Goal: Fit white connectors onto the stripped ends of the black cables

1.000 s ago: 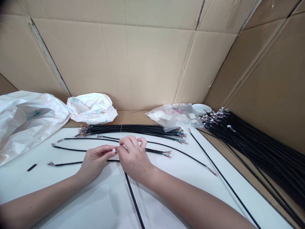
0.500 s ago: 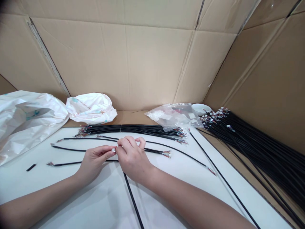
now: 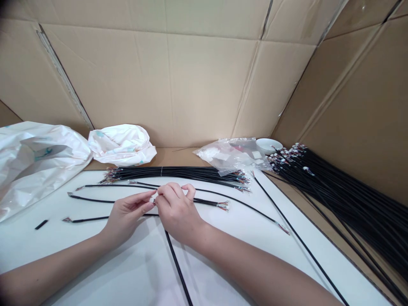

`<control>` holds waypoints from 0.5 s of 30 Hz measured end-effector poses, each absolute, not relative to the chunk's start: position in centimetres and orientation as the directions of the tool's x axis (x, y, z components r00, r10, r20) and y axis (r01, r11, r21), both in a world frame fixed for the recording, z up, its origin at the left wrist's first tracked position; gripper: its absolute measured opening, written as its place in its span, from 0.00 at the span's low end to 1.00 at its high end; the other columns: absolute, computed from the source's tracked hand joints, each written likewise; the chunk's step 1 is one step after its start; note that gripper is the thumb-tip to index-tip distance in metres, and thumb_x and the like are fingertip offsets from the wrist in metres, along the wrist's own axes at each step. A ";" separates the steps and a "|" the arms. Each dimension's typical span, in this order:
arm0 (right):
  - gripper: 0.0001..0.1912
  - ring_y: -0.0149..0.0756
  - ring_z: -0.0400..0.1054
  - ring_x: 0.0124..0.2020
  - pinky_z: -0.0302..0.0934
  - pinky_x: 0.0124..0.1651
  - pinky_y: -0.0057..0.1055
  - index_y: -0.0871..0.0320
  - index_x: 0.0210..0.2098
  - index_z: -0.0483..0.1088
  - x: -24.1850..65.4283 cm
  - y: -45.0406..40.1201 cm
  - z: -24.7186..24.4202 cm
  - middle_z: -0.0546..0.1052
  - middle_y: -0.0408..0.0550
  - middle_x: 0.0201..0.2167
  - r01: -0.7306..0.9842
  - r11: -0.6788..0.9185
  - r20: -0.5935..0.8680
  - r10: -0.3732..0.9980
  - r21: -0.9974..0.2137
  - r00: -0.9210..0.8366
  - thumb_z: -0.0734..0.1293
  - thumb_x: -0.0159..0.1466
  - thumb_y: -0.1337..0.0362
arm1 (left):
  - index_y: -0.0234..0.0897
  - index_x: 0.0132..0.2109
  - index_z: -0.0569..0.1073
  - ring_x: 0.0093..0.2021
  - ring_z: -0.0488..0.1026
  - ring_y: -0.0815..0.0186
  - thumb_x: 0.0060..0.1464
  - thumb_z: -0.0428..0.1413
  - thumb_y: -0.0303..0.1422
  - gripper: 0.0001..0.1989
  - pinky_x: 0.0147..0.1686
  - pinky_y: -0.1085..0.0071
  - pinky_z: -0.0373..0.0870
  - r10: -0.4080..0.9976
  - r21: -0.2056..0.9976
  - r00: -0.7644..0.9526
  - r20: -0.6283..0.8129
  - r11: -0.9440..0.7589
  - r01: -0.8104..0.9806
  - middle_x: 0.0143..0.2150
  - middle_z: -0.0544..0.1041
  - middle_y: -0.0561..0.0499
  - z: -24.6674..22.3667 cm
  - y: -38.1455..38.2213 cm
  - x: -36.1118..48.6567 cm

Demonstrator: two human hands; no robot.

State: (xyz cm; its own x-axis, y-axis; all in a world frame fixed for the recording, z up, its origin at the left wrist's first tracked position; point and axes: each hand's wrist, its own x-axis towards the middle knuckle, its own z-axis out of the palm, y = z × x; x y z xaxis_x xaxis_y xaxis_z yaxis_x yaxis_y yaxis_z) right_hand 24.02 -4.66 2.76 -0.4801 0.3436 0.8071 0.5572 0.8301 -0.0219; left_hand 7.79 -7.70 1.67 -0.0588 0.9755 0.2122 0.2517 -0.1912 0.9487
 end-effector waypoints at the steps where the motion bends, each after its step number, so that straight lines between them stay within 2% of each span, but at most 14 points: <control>1: 0.08 0.30 0.61 0.38 0.41 0.40 0.36 0.61 0.26 0.61 24.0 -4.6 2.7 0.69 0.43 0.32 0.558 0.829 0.806 0.347 -0.026 -0.479 0.58 0.60 0.75 | 0.41 0.46 0.73 0.37 0.72 0.67 0.49 0.57 0.37 0.16 0.36 0.73 0.69 0.973 0.944 -0.059 0.221 -0.198 0.264 0.40 0.77 0.50 1.6 -7.7 7.7; 3: 0.07 0.30 0.61 0.38 0.41 0.41 0.36 0.61 0.26 0.61 24.0 -4.6 2.7 0.69 0.44 0.32 0.562 0.827 0.804 0.355 -0.032 -0.477 0.58 0.59 0.75 | 0.42 0.47 0.73 0.36 0.71 0.67 0.50 0.56 0.36 0.16 0.36 0.73 0.68 0.963 0.918 -0.033 0.268 -0.245 0.312 0.40 0.76 0.50 1.6 -7.8 7.7; 7: 0.07 0.30 0.60 0.39 0.41 0.42 0.36 0.61 0.27 0.62 24.0 -4.6 2.6 0.69 0.44 0.34 0.579 0.814 0.796 0.378 -0.042 -0.473 0.59 0.59 0.75 | 0.41 0.41 0.76 0.39 0.71 0.66 0.51 0.55 0.35 0.10 0.39 0.73 0.67 0.939 0.861 0.032 0.342 -0.327 0.390 0.40 0.76 0.50 2.0 -7.9 7.7; 11: 0.07 0.30 0.61 0.38 0.41 0.42 0.36 0.61 0.27 0.62 24.0 -4.6 2.6 0.69 0.44 0.34 0.583 0.812 0.800 0.367 -0.027 -0.474 0.59 0.59 0.75 | 0.41 0.39 0.77 0.40 0.71 0.65 0.50 0.56 0.34 0.08 0.40 0.72 0.67 0.947 0.887 -0.001 0.322 -0.301 0.349 0.39 0.76 0.50 2.1 -7.8 7.8; 15: 0.08 0.29 0.61 0.38 0.41 0.41 0.35 0.61 0.26 0.63 24.0 -4.6 2.6 0.69 0.44 0.33 0.575 0.818 0.809 0.345 -0.012 -0.475 0.58 0.60 0.75 | 0.41 0.36 0.78 0.38 0.70 0.66 0.47 0.58 0.34 0.07 0.36 0.73 0.67 0.950 0.913 -0.025 0.310 -0.291 0.288 0.37 0.74 0.49 2.1 -7.6 7.8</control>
State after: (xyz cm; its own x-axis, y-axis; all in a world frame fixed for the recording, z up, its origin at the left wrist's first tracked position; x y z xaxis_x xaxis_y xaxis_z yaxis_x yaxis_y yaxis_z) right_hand 23.95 -4.58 2.59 -0.4749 0.3453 0.8095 0.5747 0.8183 -0.0119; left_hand 7.84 -7.57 2.14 -0.0252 0.9503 0.3104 0.2876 -0.2905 0.9126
